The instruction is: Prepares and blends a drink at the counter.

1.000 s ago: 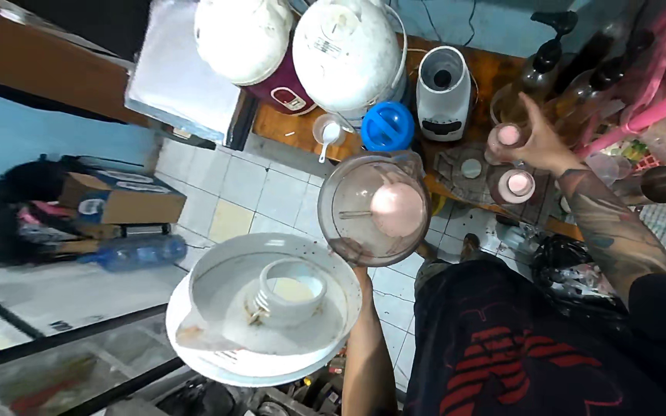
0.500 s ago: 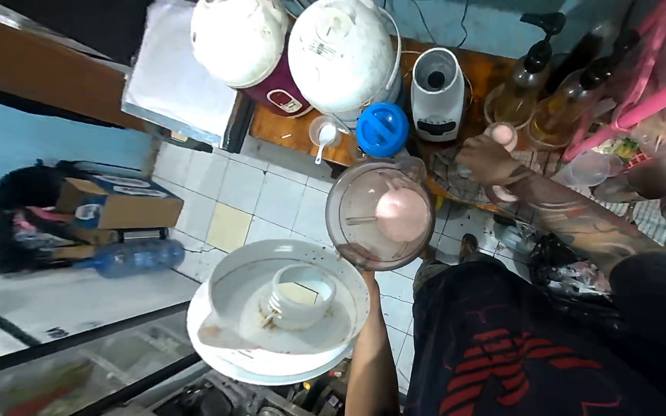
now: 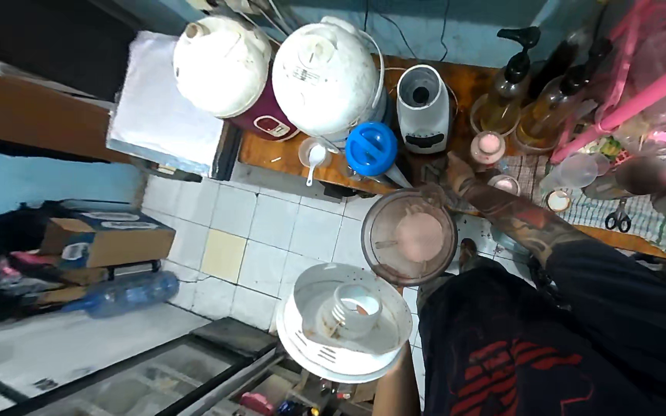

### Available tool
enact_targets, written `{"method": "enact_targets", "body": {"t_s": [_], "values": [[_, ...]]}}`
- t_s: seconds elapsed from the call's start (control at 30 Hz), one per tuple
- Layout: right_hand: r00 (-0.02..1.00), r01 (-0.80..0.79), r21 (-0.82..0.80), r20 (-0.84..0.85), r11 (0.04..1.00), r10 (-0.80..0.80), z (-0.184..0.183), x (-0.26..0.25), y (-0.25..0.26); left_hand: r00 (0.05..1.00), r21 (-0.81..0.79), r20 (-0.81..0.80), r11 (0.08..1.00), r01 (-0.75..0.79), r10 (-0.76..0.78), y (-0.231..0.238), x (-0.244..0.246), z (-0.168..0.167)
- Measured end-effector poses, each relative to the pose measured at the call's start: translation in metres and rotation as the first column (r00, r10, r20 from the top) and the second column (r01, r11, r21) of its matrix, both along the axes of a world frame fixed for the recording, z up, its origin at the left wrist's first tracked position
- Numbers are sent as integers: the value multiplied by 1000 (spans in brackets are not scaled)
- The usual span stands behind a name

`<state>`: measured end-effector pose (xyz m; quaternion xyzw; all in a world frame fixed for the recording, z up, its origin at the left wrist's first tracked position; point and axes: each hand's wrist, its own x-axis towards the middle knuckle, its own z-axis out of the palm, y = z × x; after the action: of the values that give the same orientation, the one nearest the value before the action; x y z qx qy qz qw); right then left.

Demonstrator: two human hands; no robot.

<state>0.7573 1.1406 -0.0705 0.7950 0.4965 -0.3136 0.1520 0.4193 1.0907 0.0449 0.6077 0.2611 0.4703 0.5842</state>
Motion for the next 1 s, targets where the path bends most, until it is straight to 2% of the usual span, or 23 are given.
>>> {"method": "enact_targets", "body": {"t_s": [0.03,0.07,0.13,0.17,0.2,0.23,0.3,0.33,0.37,0.43,0.47,0.5,0.57,0.63,0.7,0.8,0.9,1.0], "values": [[1000,29,21,-7,999,-29,-4,1,3,990,-166,-111,981,-101,84,-12,19,35],[998,56,51,-14,997,-55,-5,4,4,972,-223,-188,958,-180,139,-21,38,60],[1000,-31,81,0,996,31,4,11,5,946,-237,-263,938,-252,188,-30,61,75],[996,-94,113,-1,989,94,12,18,5,943,-240,-288,941,-239,166,-29,60,65],[989,-147,190,2,971,150,17,26,5,950,-227,-288,955,-190,120,-24,48,38],[989,-137,281,-22,950,149,23,35,4,945,-213,-319,967,-143,70,-17,35,9],[985,-47,368,-138,929,104,59,52,0,935,-197,-355,978,-71,-4,-5,17,-44],[981,10,415,-181,910,72,77,61,-6,934,-217,-356,971,-104,21,-5,28,-44],[977,73,470,-210,879,31,93,68,-15,939,-262,-339,953,-152,57,-8,47,-29],[966,199,571,-249,797,-63,125,78,-42,943,-333,-315,917,-219,110,-19,95,24],[961,245,623,-256,743,-102,139,80,-60,940,-309,-320,924,-226,123,-24,113,40],[956,280,668,-264,690,-132,152,79,-80,943,-261,-305,941,-215,131,-26,123,43],[946,321,750,-289,578,-149,168,73,-126,941,-173,-315,968,-181,120,-23,127,21],[940,341,786,-299,515,-165,172,63,-173,903,-66,-399,977,-202,160,-18,131,-26],[916,402,756,-331,517,-227,175,44,-219,888,7,-416,977,-212,195,-10,145,-54],[874,484,684,-354,545,-332,174,9,-279,938,23,-294,983,-183,182,-1,168,-70],[824,565,624,-392,540,-409,158,-15,-324,979,25,-153,991,-134,137,10,182,-90],[748,660,571,-442,488,-495,138,-34,-356,970,32,-189,988,-150,153,19,192,-108]]}}
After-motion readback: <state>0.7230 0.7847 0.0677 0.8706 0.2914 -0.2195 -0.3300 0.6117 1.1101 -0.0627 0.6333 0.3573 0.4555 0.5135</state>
